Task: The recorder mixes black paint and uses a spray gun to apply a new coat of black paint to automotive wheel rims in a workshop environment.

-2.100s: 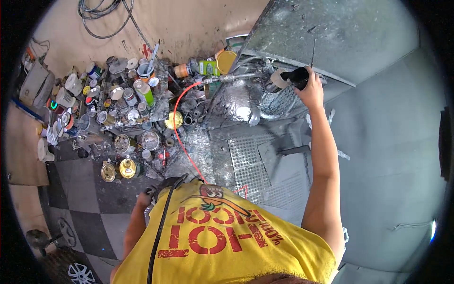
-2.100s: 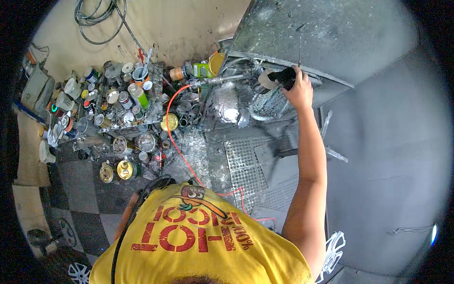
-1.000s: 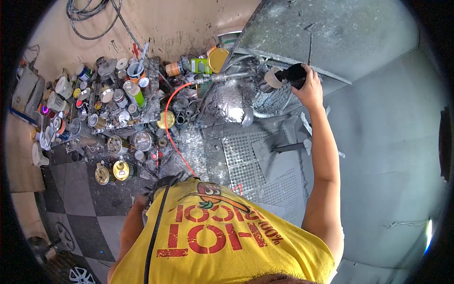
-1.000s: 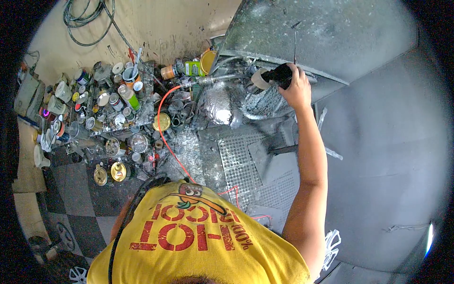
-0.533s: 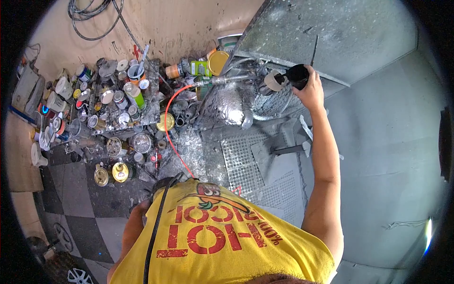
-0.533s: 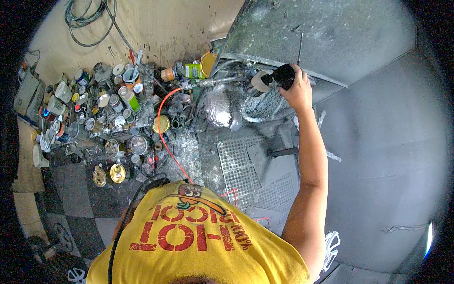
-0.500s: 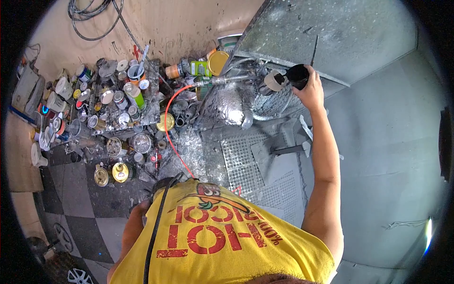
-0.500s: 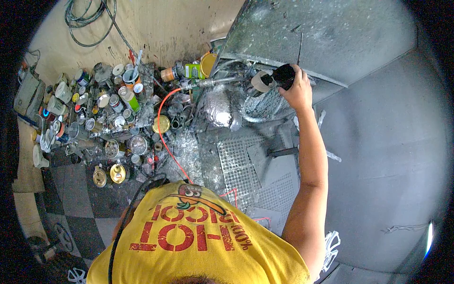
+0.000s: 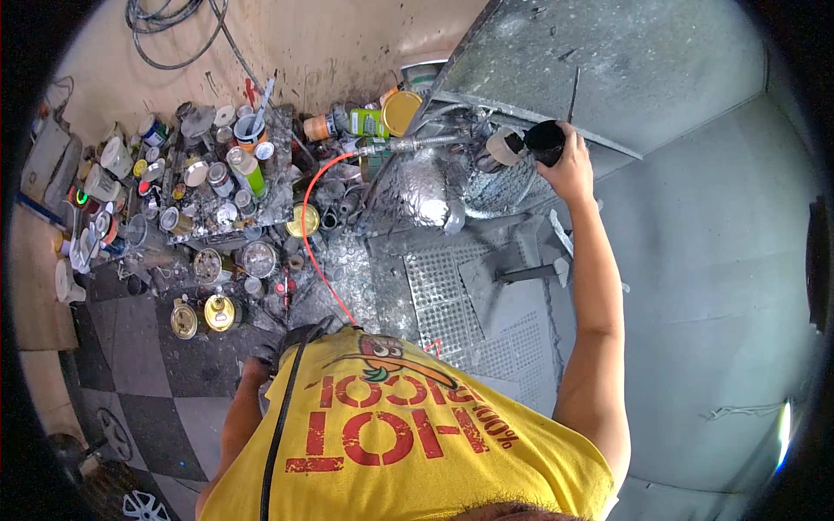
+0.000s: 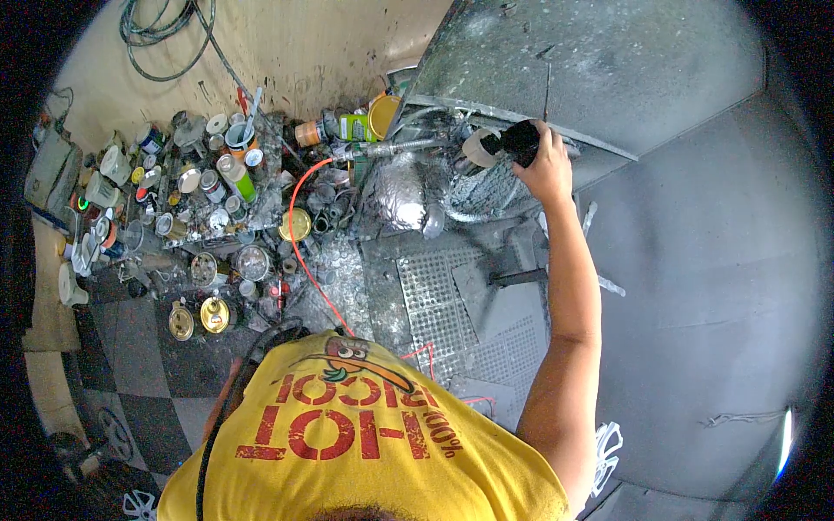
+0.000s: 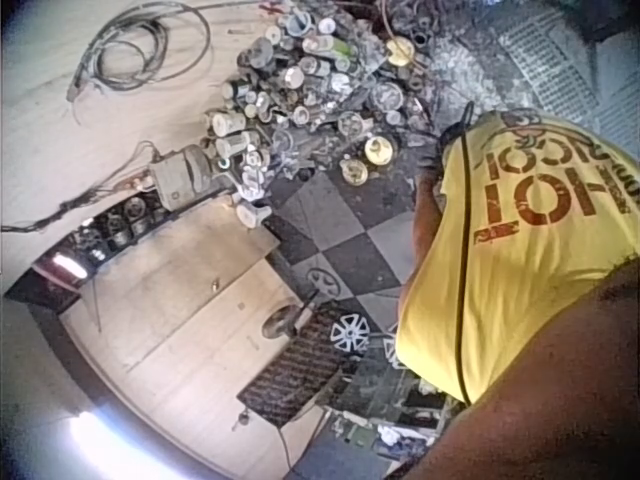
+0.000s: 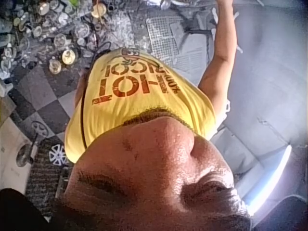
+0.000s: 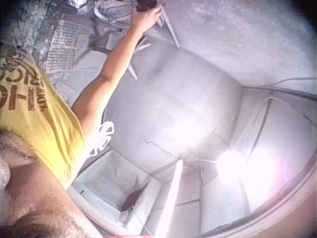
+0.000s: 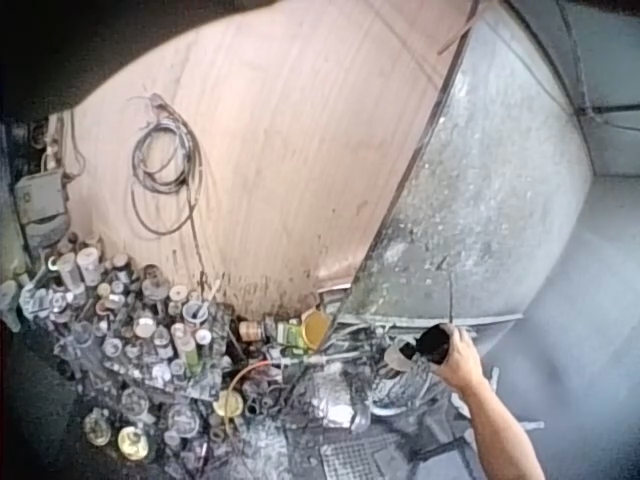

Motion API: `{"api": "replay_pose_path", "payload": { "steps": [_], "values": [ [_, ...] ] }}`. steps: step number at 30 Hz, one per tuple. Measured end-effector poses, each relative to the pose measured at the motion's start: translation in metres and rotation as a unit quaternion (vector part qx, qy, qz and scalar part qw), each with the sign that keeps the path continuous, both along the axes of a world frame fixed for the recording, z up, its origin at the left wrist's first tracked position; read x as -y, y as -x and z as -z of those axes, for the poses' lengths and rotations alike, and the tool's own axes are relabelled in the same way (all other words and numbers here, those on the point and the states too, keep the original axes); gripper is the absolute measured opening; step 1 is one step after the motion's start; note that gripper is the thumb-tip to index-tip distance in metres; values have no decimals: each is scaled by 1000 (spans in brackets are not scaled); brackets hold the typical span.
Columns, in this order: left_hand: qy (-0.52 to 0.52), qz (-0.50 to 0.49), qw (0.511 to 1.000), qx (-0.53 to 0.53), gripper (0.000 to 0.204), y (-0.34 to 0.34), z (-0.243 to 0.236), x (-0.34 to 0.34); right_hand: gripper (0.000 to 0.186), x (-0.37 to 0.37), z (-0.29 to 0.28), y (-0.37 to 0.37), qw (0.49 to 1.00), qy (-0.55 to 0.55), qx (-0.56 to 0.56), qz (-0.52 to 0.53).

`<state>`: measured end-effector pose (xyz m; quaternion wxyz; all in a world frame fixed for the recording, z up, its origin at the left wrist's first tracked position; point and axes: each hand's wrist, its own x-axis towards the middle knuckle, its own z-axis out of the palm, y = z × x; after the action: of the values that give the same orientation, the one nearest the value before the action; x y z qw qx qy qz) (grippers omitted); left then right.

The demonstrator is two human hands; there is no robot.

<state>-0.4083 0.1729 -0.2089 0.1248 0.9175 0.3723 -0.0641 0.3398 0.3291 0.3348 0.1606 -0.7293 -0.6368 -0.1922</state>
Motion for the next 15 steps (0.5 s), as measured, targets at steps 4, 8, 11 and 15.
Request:
{"api": "replay_pose_path", "payload": {
  "steps": [4, 8, 11, 15],
  "values": [
    [36, -94, 990, 103, 33, -8, 1, 8, 90, 2, -3, 7, 1000, 11, 0, 6],
    [307, -433, 845, -60, 32, -11, -15, -2, 90, 0, -3, 9, 1000, 17, 21, 13],
    [299, -396, 865, -69, 31, -4, -12, -1, 89, 1, -3, 6, 999, 23, 14, 17],
    [288, -324, 899, -59, 29, -24, -26, 8, 89, -5, -10, 17, 999, 21, 36, 14]
  ]
}}
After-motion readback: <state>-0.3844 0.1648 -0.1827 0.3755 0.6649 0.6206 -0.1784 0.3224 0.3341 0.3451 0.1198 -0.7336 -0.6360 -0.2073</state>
